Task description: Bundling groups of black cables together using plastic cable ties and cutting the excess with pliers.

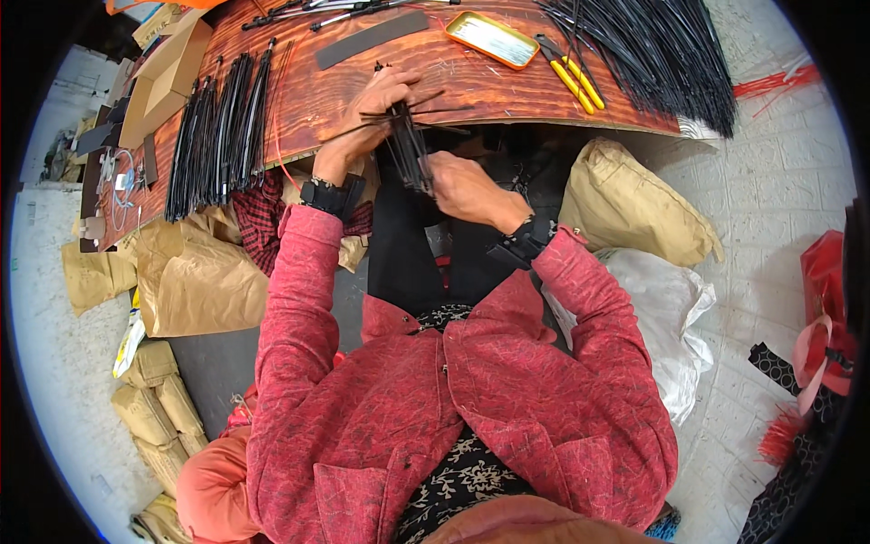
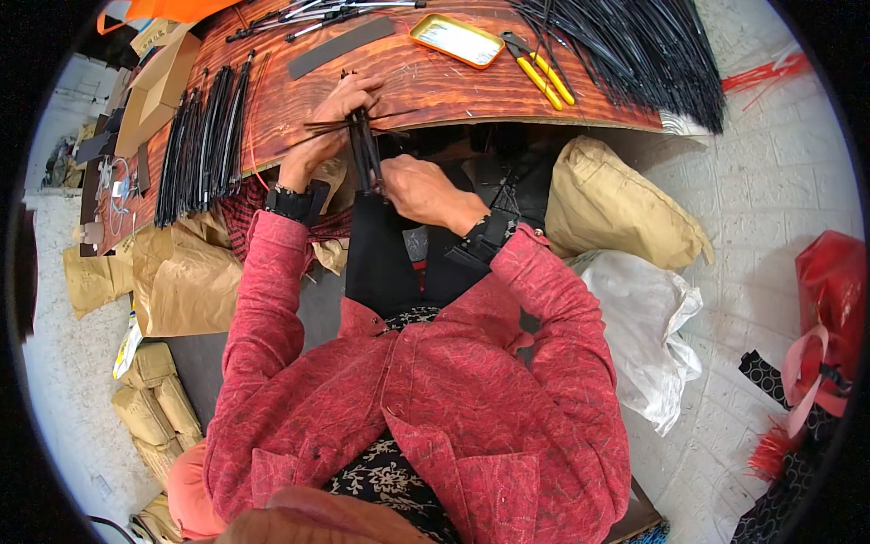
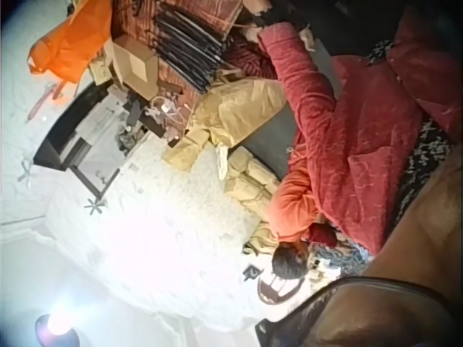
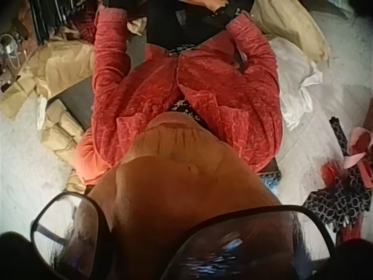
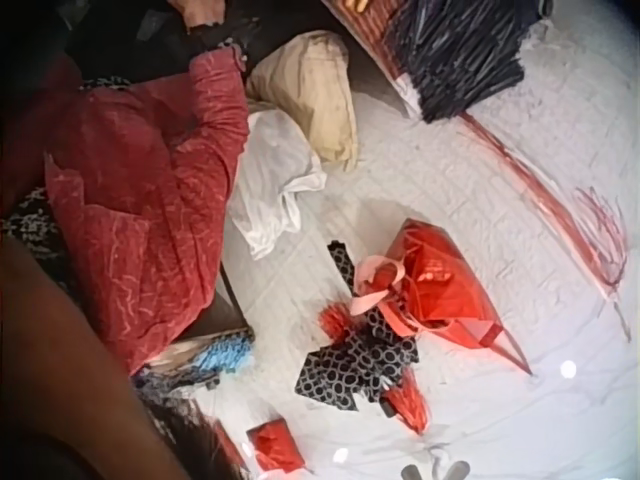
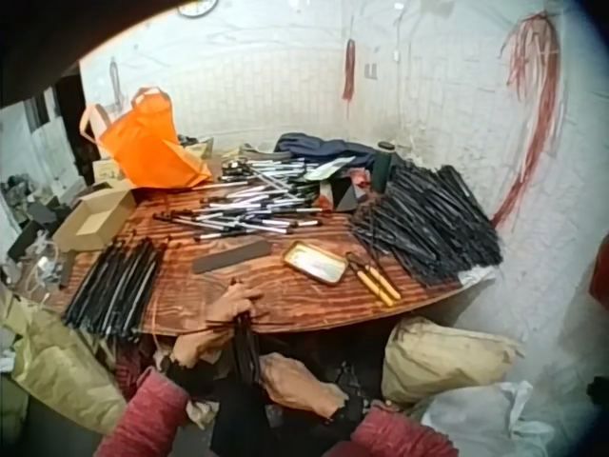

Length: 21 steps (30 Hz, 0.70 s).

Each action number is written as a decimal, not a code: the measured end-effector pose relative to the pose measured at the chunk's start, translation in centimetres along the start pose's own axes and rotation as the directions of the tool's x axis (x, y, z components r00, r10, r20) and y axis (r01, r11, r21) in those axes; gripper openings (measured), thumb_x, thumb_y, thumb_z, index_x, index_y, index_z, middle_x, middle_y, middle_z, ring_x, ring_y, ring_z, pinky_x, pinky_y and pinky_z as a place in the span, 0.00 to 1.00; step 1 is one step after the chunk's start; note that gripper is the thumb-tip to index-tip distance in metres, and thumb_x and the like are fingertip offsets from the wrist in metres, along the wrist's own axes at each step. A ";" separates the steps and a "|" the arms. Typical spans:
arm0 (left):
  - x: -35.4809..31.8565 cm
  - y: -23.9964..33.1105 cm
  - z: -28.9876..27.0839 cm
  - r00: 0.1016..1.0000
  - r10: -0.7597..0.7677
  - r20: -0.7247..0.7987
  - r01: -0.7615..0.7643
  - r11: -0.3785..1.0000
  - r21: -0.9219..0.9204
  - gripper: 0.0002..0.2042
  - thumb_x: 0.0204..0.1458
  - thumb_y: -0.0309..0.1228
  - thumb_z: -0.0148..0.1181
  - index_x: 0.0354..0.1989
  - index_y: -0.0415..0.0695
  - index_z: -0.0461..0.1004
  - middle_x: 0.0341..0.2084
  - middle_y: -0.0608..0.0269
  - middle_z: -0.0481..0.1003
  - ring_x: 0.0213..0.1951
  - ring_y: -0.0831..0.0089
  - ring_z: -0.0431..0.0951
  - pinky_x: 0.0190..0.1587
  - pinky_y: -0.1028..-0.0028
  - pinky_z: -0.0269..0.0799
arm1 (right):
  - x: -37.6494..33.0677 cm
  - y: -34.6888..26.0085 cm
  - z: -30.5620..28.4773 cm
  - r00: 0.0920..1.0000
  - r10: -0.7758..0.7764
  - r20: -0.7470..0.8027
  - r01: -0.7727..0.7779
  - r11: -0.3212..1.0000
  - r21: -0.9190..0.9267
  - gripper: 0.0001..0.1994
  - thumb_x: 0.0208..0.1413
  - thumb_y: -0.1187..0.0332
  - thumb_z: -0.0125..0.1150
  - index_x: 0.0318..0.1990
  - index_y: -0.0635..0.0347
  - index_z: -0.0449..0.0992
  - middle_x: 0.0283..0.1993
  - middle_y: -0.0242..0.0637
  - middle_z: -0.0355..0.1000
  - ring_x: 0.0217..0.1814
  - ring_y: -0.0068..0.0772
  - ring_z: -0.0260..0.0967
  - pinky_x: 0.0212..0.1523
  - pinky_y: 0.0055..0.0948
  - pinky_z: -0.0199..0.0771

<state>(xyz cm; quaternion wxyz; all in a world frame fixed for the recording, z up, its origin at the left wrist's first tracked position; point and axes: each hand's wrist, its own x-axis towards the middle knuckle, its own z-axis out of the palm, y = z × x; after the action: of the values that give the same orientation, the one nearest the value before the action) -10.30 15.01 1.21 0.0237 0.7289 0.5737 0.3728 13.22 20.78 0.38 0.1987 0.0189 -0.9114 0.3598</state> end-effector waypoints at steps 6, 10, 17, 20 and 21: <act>-0.4 0.5 -0.1 1.000 -0.023 -0.005 0.023 0.999 0.039 0.06 0.52 0.23 0.59 0.36 0.40 0.68 0.59 0.53 0.71 0.59 0.49 0.67 0.61 0.58 0.63 | 1.7 0.0 -7.3 0.944 0.179 0.278 -0.242 0.947 0.212 0.20 0.51 0.68 0.64 0.52 0.65 0.75 0.47 0.50 0.75 0.47 0.49 0.75 0.48 0.38 0.75; -0.1 0.7 0.3 0.998 -0.007 -0.055 0.009 0.999 0.036 0.08 0.47 0.19 0.60 0.35 0.41 0.69 0.55 0.53 0.74 0.55 0.49 0.70 0.57 0.58 0.67 | 2.6 0.8 -8.6 0.960 0.228 0.163 -0.271 0.900 0.342 0.24 0.53 0.61 0.69 0.54 0.65 0.75 0.46 0.45 0.78 0.45 0.38 0.76 0.46 0.33 0.75; 0.0 0.1 0.5 0.999 0.002 -0.036 -0.001 0.999 0.032 0.10 0.45 0.21 0.64 0.35 0.41 0.70 0.54 0.53 0.74 0.55 0.50 0.70 0.57 0.57 0.67 | 5.0 2.1 -5.1 0.976 0.195 -0.093 -0.119 0.844 0.522 0.27 0.48 0.57 0.77 0.55 0.58 0.76 0.42 0.34 0.77 0.45 0.29 0.74 0.46 0.30 0.75; -0.1 0.6 0.4 1.000 -0.016 0.003 0.016 0.997 0.074 0.14 0.53 0.29 0.59 0.49 0.42 0.75 0.58 0.51 0.71 0.59 0.49 0.68 0.63 0.55 0.61 | 5.9 3.1 -4.9 0.985 0.171 0.037 -0.164 0.835 0.525 0.27 0.49 0.57 0.76 0.55 0.56 0.76 0.44 0.33 0.75 0.43 0.28 0.72 0.45 0.29 0.75; 0.1 0.6 0.3 1.000 -0.015 0.003 0.015 0.997 0.074 0.14 0.53 0.29 0.59 0.49 0.42 0.75 0.58 0.51 0.71 0.59 0.49 0.68 0.63 0.55 0.61 | 5.7 3.4 -5.3 0.985 0.171 0.036 -0.164 0.835 0.525 0.27 0.49 0.57 0.76 0.55 0.56 0.76 0.44 0.33 0.75 0.43 0.28 0.72 0.45 0.29 0.75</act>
<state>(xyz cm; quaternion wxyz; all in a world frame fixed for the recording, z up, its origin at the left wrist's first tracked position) -9.59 14.99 1.33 0.0006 0.7256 0.5925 0.3499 9.22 27.44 3.88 0.1591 -0.0095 -0.7752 0.6112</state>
